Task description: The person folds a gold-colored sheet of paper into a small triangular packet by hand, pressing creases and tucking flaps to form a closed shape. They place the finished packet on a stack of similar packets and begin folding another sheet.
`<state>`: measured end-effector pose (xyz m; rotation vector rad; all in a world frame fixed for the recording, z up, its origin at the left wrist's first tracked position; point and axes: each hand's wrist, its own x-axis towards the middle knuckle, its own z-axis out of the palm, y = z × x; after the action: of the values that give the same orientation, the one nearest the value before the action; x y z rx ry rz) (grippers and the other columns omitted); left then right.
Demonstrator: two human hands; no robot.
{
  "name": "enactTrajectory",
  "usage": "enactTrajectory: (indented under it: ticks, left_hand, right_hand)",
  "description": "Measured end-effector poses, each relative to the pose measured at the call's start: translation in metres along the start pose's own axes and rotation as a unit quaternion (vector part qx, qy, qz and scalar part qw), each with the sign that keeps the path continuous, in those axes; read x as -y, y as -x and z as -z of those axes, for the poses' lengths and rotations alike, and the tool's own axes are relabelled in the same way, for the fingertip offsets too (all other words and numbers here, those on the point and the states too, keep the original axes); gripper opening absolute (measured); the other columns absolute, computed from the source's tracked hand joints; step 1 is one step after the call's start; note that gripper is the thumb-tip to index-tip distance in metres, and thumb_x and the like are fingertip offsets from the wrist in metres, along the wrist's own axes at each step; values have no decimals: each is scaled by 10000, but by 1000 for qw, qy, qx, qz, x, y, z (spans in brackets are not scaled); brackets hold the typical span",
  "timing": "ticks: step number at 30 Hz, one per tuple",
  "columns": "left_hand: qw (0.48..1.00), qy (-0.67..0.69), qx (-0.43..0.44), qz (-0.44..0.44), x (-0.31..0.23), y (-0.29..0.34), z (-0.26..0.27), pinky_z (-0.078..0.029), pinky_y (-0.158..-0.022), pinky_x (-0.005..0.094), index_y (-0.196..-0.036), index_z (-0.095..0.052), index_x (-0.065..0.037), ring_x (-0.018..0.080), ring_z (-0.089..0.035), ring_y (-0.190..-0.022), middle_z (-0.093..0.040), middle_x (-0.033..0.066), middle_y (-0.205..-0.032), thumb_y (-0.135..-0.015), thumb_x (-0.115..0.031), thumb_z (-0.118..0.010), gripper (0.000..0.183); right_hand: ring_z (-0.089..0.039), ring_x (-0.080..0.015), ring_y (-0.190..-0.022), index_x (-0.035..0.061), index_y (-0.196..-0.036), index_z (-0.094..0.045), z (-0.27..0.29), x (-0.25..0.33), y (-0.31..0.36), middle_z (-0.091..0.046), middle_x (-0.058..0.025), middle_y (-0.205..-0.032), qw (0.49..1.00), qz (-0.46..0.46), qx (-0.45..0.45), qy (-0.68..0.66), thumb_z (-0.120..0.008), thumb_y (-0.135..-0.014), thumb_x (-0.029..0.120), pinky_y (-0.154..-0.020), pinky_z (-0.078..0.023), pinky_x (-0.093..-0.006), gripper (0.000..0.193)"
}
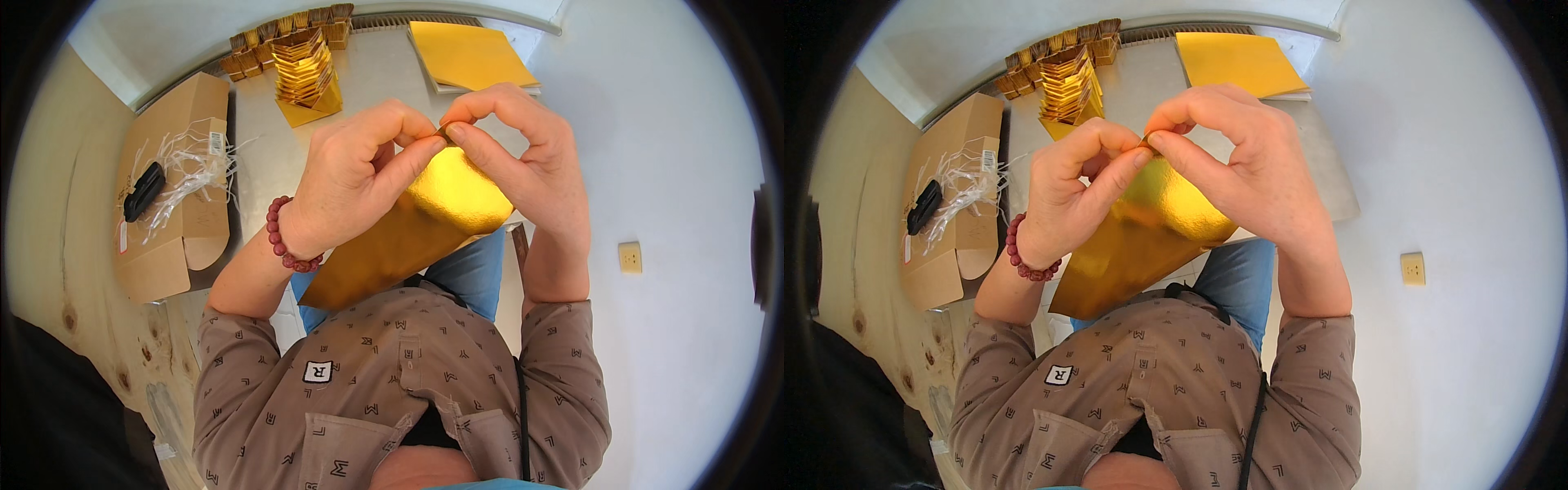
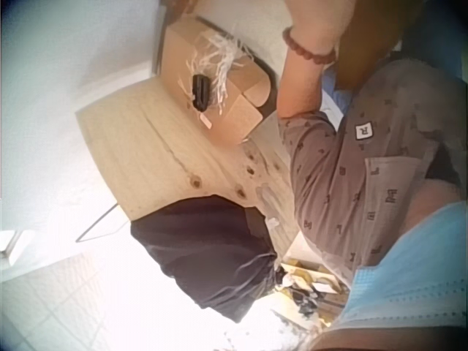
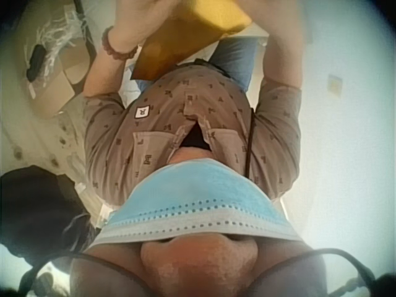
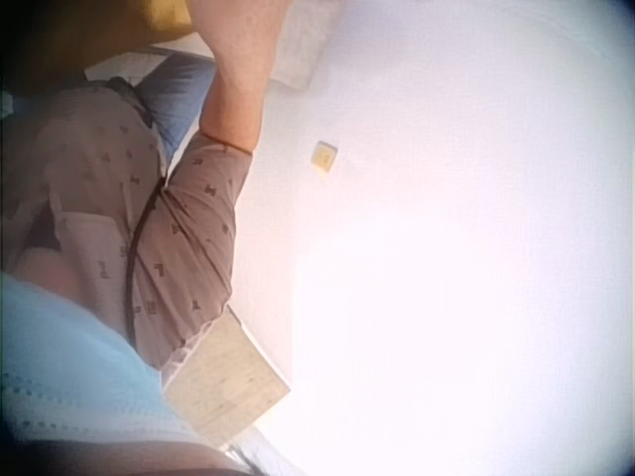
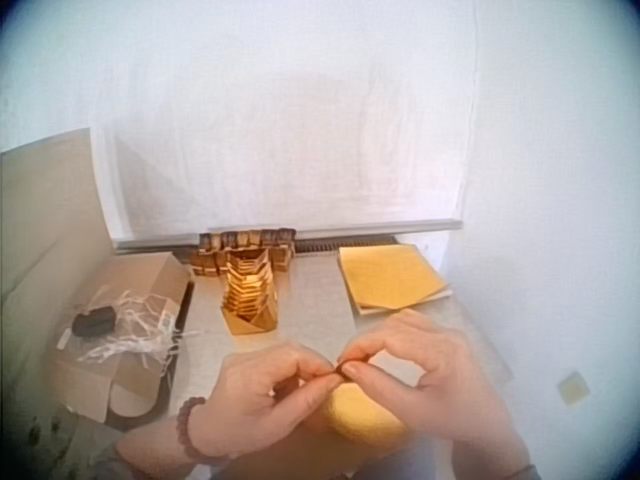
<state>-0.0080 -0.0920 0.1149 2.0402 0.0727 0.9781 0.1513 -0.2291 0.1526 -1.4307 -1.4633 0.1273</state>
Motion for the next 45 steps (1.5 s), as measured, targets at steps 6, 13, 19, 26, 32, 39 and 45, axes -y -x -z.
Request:
enactTrajectory:
  ticks: [6, 13, 19, 26, 32, 39, 45]
  left_hand:
    - [1000, 3, 10, -2, 0, -1, -1, -400, -506, 237, -983, -694, -31, 52, -517, -547, -653, 17, -763, -956, -71, -746, 70]
    - [988, 114, 59, 85, 6, 6, 5, -478, -624, 212, -1004, -685, 0, 34, -601, -676, -684, -14, -844, -995, -91, -708, 95]
    - [980, 78, 123, 138, 11, 11, 39, -511, -788, 222, -1049, -696, 17, 50, -623, -855, -694, -9, -958, -991, -62, -712, 99]
    - [987, 48, 97, 119, 15, 19, 62, -526, -806, 238, -1024, -728, -7, 65, -634, -853, -717, -11, -939, -975, -72, -728, 82]
    - [993, 10, 78, 87, 15, 23, 72, -522, -822, 251, -1007, -726, -9, 83, -634, -867, -716, -6, -931, -964, -66, -735, 72]
    - [992, 33, 53, 113, 11, 24, 79, -517, -813, 248, -986, -724, -9, 76, -612, -863, -692, -16, -898, -959, -69, -746, 70]
    - [990, 55, 34, 124, 9, 24, 79, -508, -778, 228, -994, -721, 0, 58, -595, -832, -679, -22, -889, -971, -77, -738, 82]
  right_hand:
    - [-649, -177, -873, 29, -938, -715, -1, 0, 1, -707, -40, -886, 1000, -11, 5, -10, -731, -910, 53, -801, -500, -320, 41]
    - [-600, -54, -797, 30, -991, -706, 2, -11, 4, -675, 36, -874, 992, -80, -43, -85, -706, -953, 51, -705, -483, -223, 43]
    - [-553, -3, -780, 26, -1042, -699, 11, -25, 4, -645, 65, -880, 982, -70, -109, -134, -684, -1004, 50, -659, -442, -181, 47]
    - [-474, 9, -658, 33, -1041, -684, 11, -37, 8, -611, 66, -823, 971, -63, -163, -166, -657, -1032, 53, -541, -327, -173, 35]
    - [-532, -10, -712, 29, -1056, -681, 13, -42, 11, -646, 38, -859, 966, -52, -208, -143, -642, -1045, 67, -615, -398, -167, 55]
    - [-561, -22, -745, 14, -1052, -678, 16, -47, 14, -668, 13, -880, 965, -50, -212, -143, -640, -1050, 71, -670, -441, -174, 68]
    - [-562, -22, -734, 8, -1046, -679, 12, -52, 14, -670, 11, -879, 962, -53, -222, -149, -641, -1051, 74, -663, -449, -178, 77]
